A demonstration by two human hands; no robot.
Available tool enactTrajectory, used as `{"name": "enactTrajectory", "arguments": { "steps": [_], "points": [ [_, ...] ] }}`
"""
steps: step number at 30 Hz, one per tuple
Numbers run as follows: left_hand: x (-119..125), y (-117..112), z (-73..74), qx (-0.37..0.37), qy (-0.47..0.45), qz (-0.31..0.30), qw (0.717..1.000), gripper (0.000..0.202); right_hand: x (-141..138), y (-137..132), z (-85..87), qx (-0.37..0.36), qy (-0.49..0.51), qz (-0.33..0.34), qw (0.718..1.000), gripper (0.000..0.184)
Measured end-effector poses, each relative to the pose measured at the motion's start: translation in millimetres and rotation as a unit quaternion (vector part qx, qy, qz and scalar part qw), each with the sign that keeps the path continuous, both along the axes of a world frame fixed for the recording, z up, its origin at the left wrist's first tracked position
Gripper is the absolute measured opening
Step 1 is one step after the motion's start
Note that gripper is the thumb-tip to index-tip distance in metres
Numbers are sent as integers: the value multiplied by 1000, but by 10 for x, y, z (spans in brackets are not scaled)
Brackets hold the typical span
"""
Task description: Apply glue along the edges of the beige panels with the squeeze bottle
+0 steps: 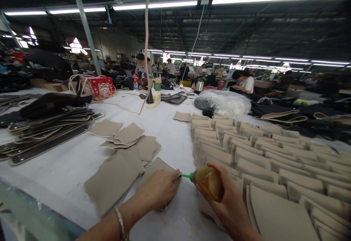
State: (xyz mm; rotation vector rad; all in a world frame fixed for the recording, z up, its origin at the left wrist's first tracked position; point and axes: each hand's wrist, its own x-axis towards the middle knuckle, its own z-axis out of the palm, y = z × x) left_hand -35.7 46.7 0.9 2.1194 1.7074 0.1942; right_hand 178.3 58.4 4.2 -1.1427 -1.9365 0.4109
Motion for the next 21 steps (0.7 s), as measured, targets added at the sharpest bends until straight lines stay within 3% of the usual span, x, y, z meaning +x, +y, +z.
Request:
{"name": "enactTrajectory", "arguments": {
  "steps": [12, 21],
  "points": [
    [33, -18, 19, -17, 4, 20, 1000, 60, 19, 5, -25, 5, 1, -8, 1000, 45],
    [29, -23, -52, -2, 24, 15, 1000, 60, 48, 18, -48, -12, 19, -9, 1000, 44]
  ]
}}
